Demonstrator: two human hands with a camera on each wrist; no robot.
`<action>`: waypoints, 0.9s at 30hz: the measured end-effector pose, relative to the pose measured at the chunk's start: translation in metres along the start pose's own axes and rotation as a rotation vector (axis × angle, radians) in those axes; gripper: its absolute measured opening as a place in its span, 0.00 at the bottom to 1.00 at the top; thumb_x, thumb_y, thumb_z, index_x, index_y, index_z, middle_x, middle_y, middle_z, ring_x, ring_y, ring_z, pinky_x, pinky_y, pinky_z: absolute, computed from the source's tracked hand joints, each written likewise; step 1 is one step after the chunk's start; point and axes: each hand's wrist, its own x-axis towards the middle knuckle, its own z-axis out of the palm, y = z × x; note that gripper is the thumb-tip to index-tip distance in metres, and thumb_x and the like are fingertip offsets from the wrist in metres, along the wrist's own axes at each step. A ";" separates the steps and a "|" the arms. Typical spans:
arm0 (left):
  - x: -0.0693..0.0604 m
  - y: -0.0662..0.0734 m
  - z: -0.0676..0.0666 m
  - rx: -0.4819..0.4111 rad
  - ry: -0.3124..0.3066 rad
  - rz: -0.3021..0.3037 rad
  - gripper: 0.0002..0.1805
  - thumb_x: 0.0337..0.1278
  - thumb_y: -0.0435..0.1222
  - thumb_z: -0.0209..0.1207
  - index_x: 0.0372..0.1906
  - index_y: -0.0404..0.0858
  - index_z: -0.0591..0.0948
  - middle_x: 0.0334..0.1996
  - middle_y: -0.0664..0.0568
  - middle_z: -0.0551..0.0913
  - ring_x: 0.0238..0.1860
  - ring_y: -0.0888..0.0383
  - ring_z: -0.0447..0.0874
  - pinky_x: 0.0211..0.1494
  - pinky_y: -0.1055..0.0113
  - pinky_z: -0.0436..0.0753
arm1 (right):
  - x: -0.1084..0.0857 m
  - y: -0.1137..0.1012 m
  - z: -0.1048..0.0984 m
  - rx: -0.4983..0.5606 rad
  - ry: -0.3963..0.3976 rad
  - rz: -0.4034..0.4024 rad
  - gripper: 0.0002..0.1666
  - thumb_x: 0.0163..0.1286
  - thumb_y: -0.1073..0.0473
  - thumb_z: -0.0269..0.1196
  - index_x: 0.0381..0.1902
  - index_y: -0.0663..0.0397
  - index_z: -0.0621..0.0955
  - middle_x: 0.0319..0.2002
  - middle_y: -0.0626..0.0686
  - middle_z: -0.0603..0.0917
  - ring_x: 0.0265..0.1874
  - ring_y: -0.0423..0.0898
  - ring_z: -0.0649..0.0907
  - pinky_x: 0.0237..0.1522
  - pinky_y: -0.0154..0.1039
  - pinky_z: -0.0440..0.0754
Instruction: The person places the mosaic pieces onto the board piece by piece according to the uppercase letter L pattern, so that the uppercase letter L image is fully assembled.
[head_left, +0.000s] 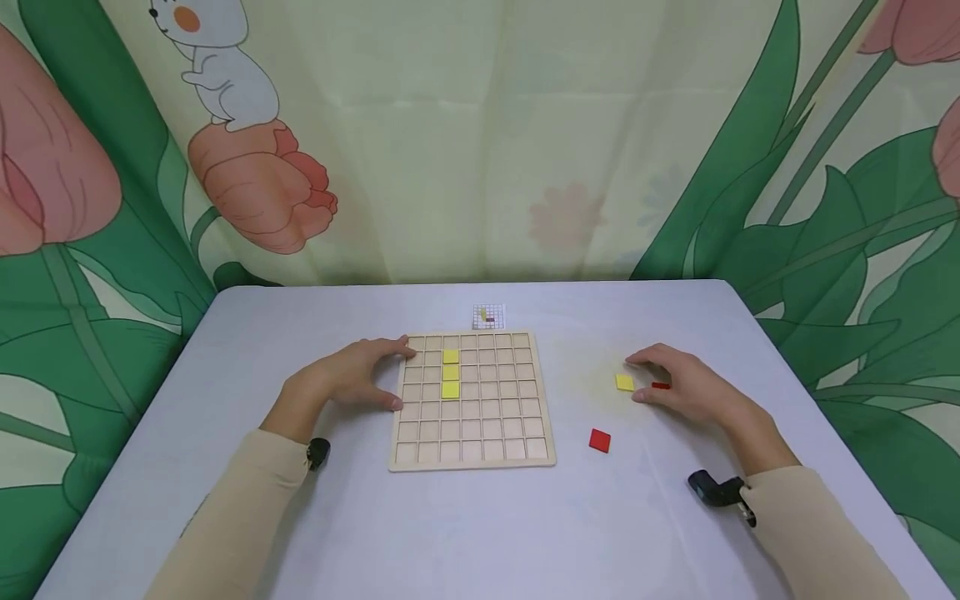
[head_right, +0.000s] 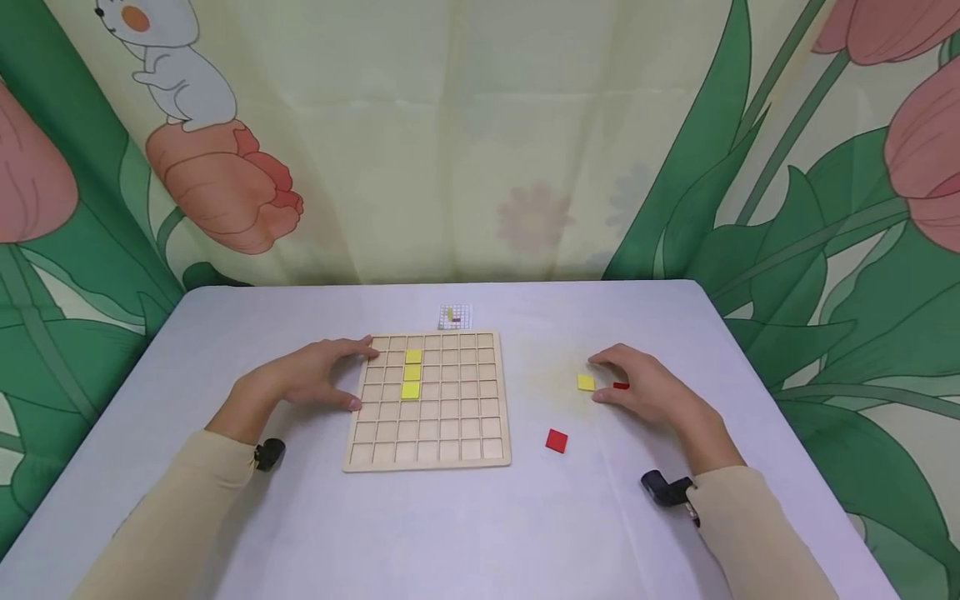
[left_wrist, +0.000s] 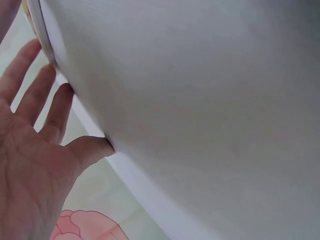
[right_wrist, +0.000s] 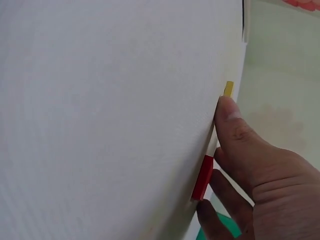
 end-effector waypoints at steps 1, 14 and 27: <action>0.000 0.000 0.000 0.001 0.002 -0.005 0.48 0.45 0.53 0.79 0.74 0.54 0.72 0.81 0.53 0.58 0.80 0.43 0.55 0.79 0.42 0.60 | 0.001 -0.001 -0.001 -0.006 0.001 -0.007 0.36 0.63 0.51 0.75 0.66 0.56 0.77 0.62 0.59 0.79 0.65 0.61 0.75 0.68 0.63 0.72; 0.002 0.001 0.000 0.022 0.005 -0.042 0.48 0.46 0.54 0.78 0.75 0.56 0.70 0.82 0.56 0.57 0.81 0.45 0.54 0.80 0.43 0.59 | 0.009 -0.015 0.002 -0.127 0.014 -0.074 0.19 0.64 0.57 0.75 0.53 0.53 0.88 0.48 0.51 0.83 0.47 0.51 0.81 0.50 0.51 0.85; -0.002 0.006 -0.003 -0.001 0.003 -0.011 0.49 0.46 0.51 0.79 0.75 0.50 0.71 0.82 0.52 0.57 0.81 0.43 0.53 0.80 0.43 0.58 | 0.008 -0.022 0.005 -0.030 0.033 -0.065 0.16 0.71 0.61 0.69 0.55 0.55 0.83 0.52 0.55 0.85 0.57 0.59 0.80 0.63 0.63 0.77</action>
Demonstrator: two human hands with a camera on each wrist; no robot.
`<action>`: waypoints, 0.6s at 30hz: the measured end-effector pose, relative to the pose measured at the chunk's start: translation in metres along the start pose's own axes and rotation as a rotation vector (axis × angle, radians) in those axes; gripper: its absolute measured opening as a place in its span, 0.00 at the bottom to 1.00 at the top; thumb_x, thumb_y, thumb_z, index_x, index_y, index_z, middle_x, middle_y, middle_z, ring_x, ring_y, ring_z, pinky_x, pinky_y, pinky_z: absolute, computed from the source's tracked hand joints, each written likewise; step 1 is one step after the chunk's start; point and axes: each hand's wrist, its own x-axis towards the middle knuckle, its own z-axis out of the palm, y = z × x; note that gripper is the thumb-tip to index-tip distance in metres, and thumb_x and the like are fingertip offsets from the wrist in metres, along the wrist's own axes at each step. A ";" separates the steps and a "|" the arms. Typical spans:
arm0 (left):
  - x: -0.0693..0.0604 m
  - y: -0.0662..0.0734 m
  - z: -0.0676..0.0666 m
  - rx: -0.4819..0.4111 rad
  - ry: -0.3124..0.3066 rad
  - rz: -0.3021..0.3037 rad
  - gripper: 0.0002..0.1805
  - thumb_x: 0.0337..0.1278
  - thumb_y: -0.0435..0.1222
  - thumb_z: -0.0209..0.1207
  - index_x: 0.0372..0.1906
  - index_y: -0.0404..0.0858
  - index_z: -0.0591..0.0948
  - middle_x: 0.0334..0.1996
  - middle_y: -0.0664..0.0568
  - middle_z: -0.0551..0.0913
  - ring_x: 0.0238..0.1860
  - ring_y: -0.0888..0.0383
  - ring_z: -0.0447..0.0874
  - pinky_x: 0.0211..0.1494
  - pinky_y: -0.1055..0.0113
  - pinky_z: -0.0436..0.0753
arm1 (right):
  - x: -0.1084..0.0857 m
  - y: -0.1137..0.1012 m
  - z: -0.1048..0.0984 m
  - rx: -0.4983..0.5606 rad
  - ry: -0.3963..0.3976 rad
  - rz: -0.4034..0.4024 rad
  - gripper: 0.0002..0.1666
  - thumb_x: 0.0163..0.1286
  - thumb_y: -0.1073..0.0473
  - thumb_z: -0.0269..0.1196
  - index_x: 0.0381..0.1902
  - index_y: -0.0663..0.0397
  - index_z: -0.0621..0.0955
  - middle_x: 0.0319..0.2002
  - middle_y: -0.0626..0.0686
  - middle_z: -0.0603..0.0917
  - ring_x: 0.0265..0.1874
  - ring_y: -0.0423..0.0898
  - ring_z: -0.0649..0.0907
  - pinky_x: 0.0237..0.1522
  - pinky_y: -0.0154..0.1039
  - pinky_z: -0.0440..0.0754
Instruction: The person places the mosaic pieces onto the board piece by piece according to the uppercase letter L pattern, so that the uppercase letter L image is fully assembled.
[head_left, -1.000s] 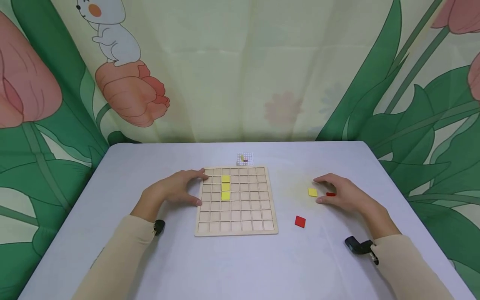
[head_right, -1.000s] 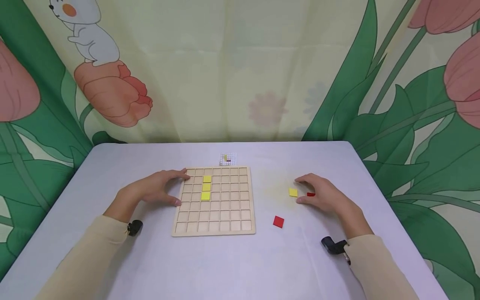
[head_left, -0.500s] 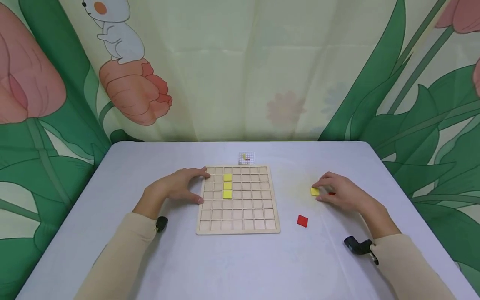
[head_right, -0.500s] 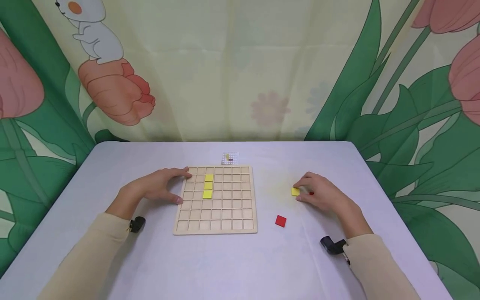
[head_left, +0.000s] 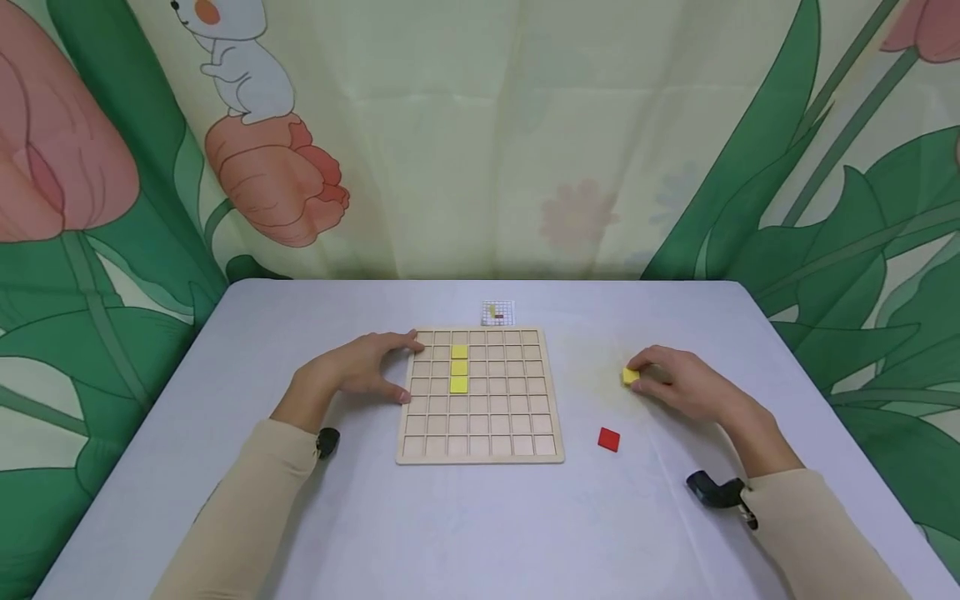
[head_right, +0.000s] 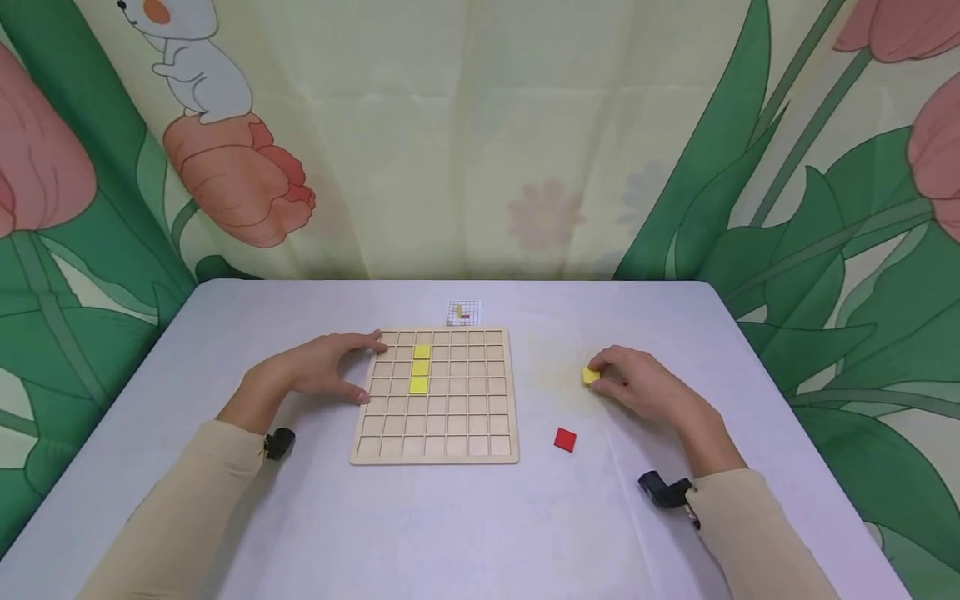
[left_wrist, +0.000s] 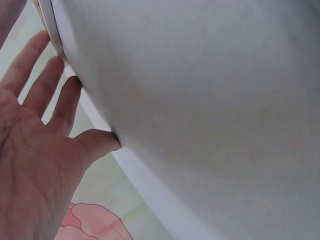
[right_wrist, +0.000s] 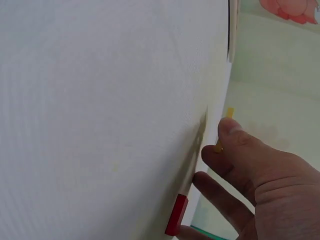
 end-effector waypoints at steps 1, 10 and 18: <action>0.000 0.000 0.000 0.000 -0.001 -0.007 0.49 0.45 0.51 0.79 0.75 0.51 0.71 0.82 0.52 0.57 0.81 0.44 0.53 0.80 0.43 0.58 | -0.001 0.000 0.001 0.013 0.003 -0.011 0.17 0.71 0.61 0.68 0.56 0.55 0.83 0.52 0.55 0.85 0.56 0.58 0.81 0.62 0.63 0.77; -0.003 -0.009 0.005 -0.006 -0.003 -0.016 0.49 0.45 0.53 0.79 0.75 0.54 0.71 0.82 0.53 0.57 0.81 0.44 0.53 0.80 0.42 0.59 | 0.002 -0.005 0.008 0.025 0.033 -0.054 0.20 0.73 0.61 0.66 0.62 0.52 0.82 0.48 0.48 0.84 0.49 0.48 0.81 0.56 0.56 0.83; 0.001 -0.005 0.001 -0.018 -0.009 -0.001 0.49 0.46 0.51 0.79 0.76 0.52 0.70 0.82 0.55 0.55 0.82 0.45 0.51 0.80 0.42 0.57 | 0.011 -0.014 0.004 0.046 0.087 -0.099 0.19 0.73 0.62 0.66 0.60 0.53 0.83 0.47 0.45 0.84 0.48 0.45 0.81 0.53 0.54 0.84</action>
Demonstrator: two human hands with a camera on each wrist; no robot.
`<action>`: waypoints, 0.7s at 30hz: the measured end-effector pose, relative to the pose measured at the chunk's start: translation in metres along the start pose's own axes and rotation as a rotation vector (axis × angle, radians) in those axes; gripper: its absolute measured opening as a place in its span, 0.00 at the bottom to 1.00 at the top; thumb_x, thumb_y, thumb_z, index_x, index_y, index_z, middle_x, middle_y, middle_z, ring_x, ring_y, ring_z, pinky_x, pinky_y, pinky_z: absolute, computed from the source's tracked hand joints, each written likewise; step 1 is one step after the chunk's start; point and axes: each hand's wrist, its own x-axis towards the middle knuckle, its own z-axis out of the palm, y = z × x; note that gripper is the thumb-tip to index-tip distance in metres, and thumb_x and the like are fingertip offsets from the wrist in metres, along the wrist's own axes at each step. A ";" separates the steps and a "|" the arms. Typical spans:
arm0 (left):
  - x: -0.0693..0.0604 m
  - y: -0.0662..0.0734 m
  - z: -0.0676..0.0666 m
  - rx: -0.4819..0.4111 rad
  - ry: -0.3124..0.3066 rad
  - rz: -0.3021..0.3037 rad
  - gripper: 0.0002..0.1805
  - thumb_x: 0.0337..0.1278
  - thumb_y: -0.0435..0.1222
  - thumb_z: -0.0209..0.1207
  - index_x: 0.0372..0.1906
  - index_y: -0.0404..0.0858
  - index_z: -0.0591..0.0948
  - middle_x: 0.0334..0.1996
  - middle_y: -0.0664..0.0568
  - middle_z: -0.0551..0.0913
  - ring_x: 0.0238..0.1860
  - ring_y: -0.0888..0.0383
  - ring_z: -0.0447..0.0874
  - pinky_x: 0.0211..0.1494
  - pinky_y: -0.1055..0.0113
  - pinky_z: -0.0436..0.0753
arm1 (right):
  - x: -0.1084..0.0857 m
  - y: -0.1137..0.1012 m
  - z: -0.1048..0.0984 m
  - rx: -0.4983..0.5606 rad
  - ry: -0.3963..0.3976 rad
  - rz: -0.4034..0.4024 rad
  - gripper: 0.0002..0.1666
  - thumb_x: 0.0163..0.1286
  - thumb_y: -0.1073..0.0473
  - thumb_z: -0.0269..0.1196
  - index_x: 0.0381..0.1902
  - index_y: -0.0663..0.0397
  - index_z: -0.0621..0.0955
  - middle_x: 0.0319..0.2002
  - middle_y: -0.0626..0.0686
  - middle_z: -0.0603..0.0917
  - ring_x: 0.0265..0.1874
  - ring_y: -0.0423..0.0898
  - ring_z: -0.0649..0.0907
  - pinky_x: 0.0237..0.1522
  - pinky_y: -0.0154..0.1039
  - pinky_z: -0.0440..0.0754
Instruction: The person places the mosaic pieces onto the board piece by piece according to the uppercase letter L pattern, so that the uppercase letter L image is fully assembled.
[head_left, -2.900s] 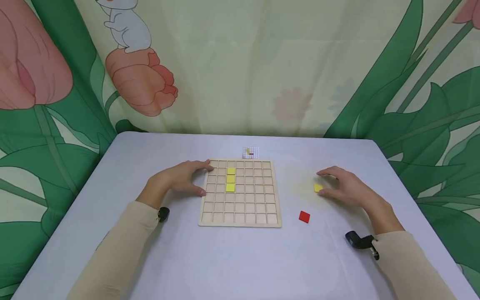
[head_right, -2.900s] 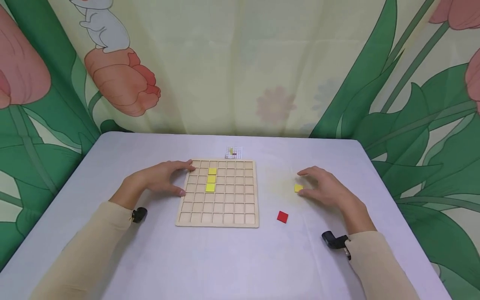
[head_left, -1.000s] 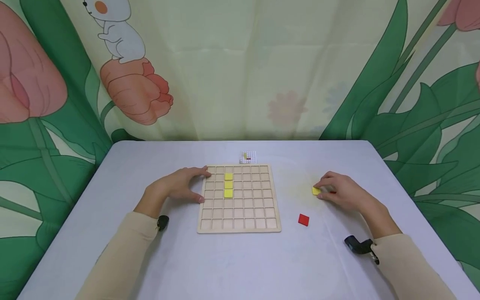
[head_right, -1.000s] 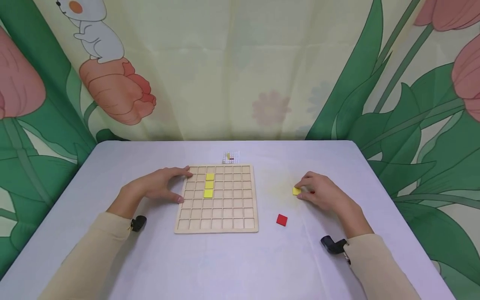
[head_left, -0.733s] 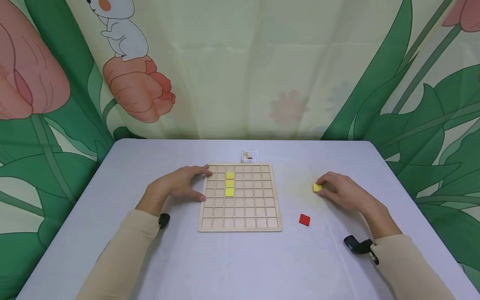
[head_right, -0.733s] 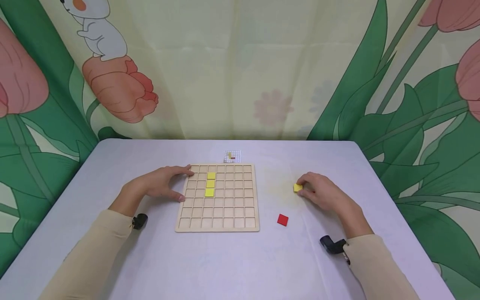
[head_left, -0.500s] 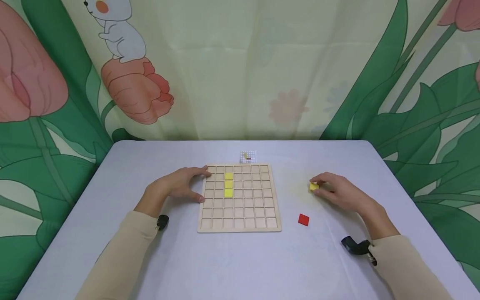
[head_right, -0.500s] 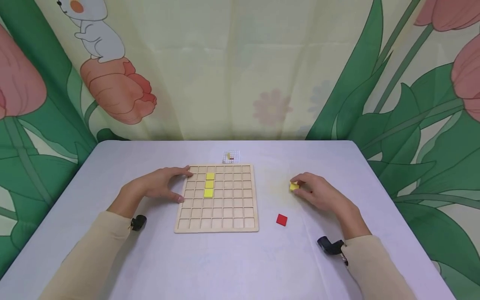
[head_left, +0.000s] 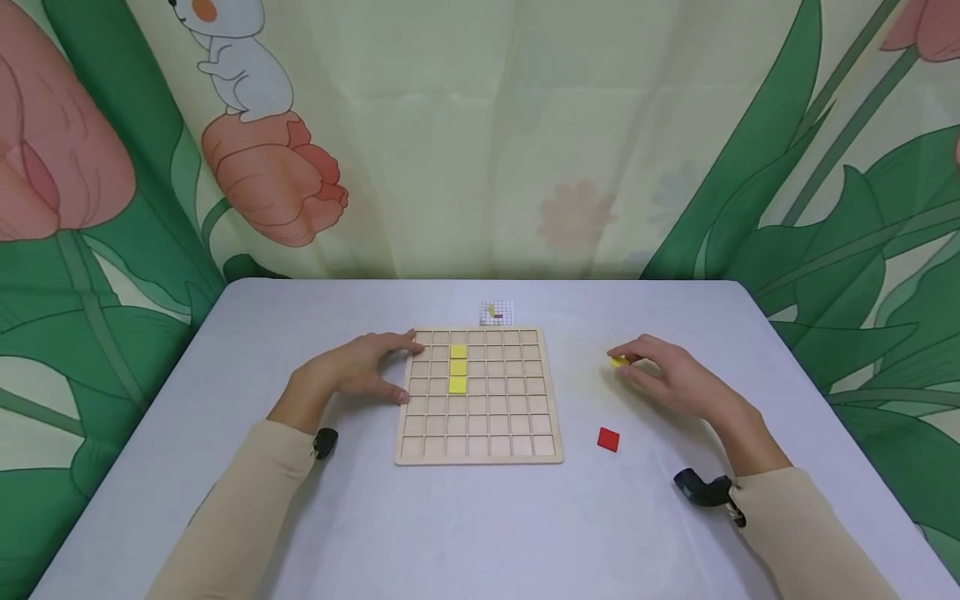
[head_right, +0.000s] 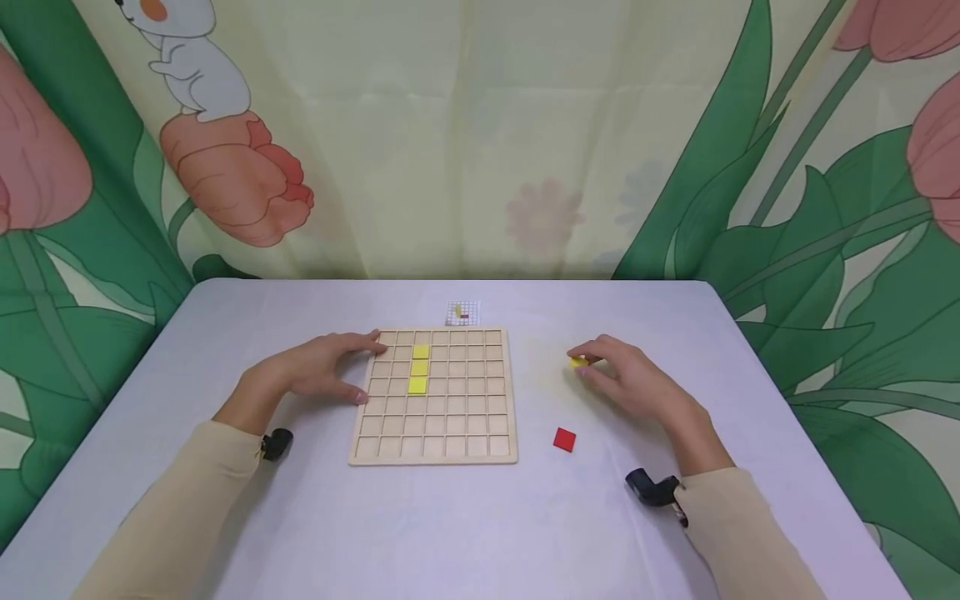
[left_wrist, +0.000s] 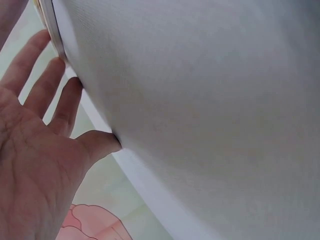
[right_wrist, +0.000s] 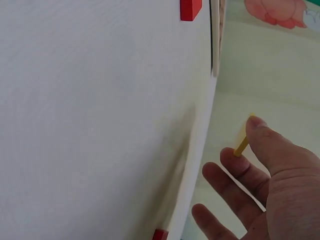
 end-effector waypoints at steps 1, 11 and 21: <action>0.000 0.000 0.000 0.001 0.002 -0.005 0.49 0.46 0.52 0.79 0.76 0.53 0.70 0.82 0.55 0.55 0.82 0.45 0.51 0.80 0.42 0.58 | 0.002 -0.001 0.001 0.007 0.009 -0.006 0.19 0.72 0.63 0.67 0.60 0.53 0.83 0.47 0.45 0.84 0.48 0.44 0.81 0.53 0.54 0.84; -0.012 -0.008 0.003 0.007 0.009 -0.021 0.48 0.46 0.52 0.79 0.75 0.52 0.71 0.82 0.52 0.57 0.81 0.42 0.54 0.79 0.41 0.59 | 0.024 -0.020 0.020 0.116 0.076 -0.143 0.18 0.70 0.61 0.69 0.57 0.51 0.86 0.45 0.41 0.85 0.46 0.38 0.82 0.49 0.47 0.85; 0.000 0.000 0.003 0.008 0.018 0.008 0.48 0.47 0.52 0.78 0.76 0.53 0.70 0.82 0.53 0.57 0.81 0.44 0.53 0.80 0.43 0.59 | 0.029 -0.031 0.020 0.126 0.110 -0.151 0.19 0.67 0.64 0.71 0.55 0.48 0.86 0.45 0.40 0.85 0.45 0.38 0.84 0.52 0.47 0.86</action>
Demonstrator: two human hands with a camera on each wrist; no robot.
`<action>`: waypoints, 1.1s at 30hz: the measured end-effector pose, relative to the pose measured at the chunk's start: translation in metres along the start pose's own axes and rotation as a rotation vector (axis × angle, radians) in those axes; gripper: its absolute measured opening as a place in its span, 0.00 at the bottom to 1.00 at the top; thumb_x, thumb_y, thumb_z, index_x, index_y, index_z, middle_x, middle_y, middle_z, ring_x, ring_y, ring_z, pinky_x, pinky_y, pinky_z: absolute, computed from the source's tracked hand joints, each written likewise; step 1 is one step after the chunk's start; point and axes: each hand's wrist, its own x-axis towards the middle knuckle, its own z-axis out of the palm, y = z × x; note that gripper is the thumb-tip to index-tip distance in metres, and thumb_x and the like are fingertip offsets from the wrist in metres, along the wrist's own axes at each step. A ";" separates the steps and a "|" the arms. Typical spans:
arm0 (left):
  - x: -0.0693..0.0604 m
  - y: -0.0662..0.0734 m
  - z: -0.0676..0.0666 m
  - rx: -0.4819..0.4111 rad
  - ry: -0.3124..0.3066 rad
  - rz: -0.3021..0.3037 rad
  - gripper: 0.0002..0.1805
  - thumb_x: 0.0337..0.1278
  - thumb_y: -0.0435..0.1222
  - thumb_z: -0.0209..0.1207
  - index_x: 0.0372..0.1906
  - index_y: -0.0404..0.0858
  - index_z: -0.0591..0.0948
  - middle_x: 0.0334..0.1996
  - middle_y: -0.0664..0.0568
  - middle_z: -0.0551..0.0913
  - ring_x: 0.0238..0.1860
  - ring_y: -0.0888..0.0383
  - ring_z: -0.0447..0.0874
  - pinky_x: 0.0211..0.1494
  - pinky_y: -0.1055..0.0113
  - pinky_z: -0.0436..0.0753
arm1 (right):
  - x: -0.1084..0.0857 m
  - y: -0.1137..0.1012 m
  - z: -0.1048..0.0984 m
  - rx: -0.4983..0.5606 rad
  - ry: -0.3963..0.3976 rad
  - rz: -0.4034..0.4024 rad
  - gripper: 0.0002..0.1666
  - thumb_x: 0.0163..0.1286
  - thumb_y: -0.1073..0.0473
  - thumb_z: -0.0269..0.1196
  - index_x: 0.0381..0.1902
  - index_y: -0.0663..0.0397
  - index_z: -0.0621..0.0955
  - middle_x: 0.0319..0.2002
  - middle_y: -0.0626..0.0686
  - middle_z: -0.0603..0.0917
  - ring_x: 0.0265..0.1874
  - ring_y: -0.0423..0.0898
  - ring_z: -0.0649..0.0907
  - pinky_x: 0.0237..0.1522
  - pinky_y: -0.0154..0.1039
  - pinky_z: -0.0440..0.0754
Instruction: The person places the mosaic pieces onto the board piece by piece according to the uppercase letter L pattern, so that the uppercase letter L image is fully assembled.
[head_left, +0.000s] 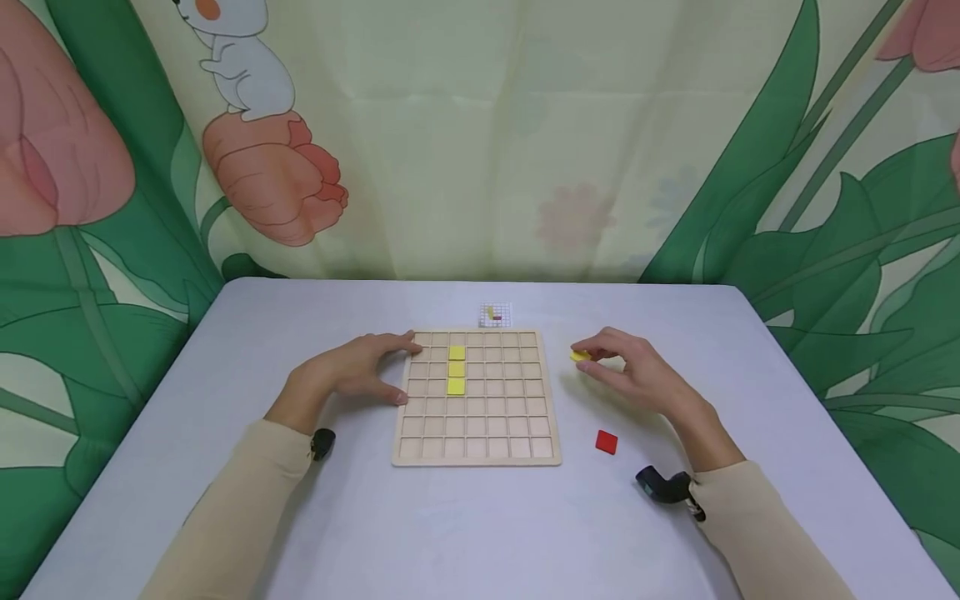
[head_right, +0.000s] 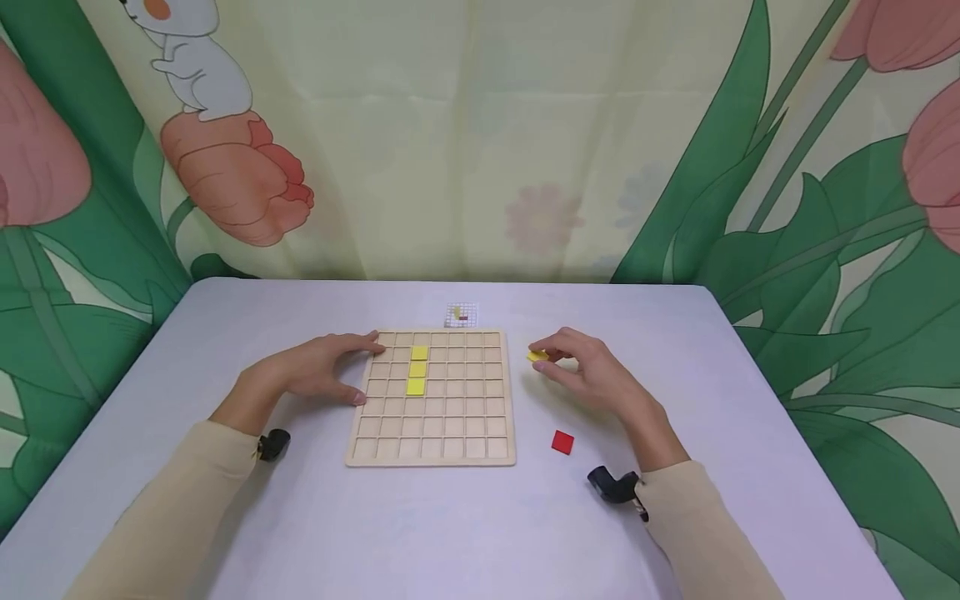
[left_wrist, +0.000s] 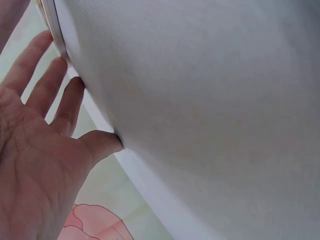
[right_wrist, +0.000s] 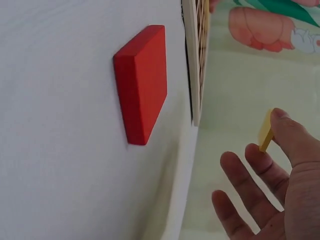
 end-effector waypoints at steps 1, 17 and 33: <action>0.000 0.000 -0.001 -0.001 -0.001 -0.004 0.48 0.47 0.52 0.78 0.76 0.52 0.70 0.82 0.53 0.56 0.81 0.44 0.53 0.80 0.42 0.59 | 0.002 -0.001 0.002 0.005 0.004 -0.007 0.19 0.67 0.64 0.72 0.54 0.48 0.86 0.45 0.40 0.85 0.45 0.38 0.84 0.52 0.47 0.86; 0.001 0.002 -0.002 -0.006 -0.022 -0.022 0.49 0.46 0.51 0.79 0.76 0.52 0.70 0.83 0.55 0.54 0.82 0.45 0.50 0.81 0.43 0.57 | 0.021 -0.013 0.023 0.112 -0.022 -0.049 0.16 0.69 0.59 0.71 0.54 0.53 0.85 0.46 0.44 0.86 0.44 0.43 0.86 0.51 0.42 0.87; 0.002 0.002 -0.001 -0.008 -0.020 -0.017 0.50 0.45 0.52 0.79 0.76 0.53 0.70 0.83 0.54 0.55 0.82 0.44 0.50 0.81 0.42 0.56 | 0.044 -0.041 0.042 0.165 -0.084 -0.031 0.19 0.67 0.58 0.73 0.55 0.50 0.85 0.45 0.43 0.85 0.44 0.43 0.86 0.53 0.49 0.86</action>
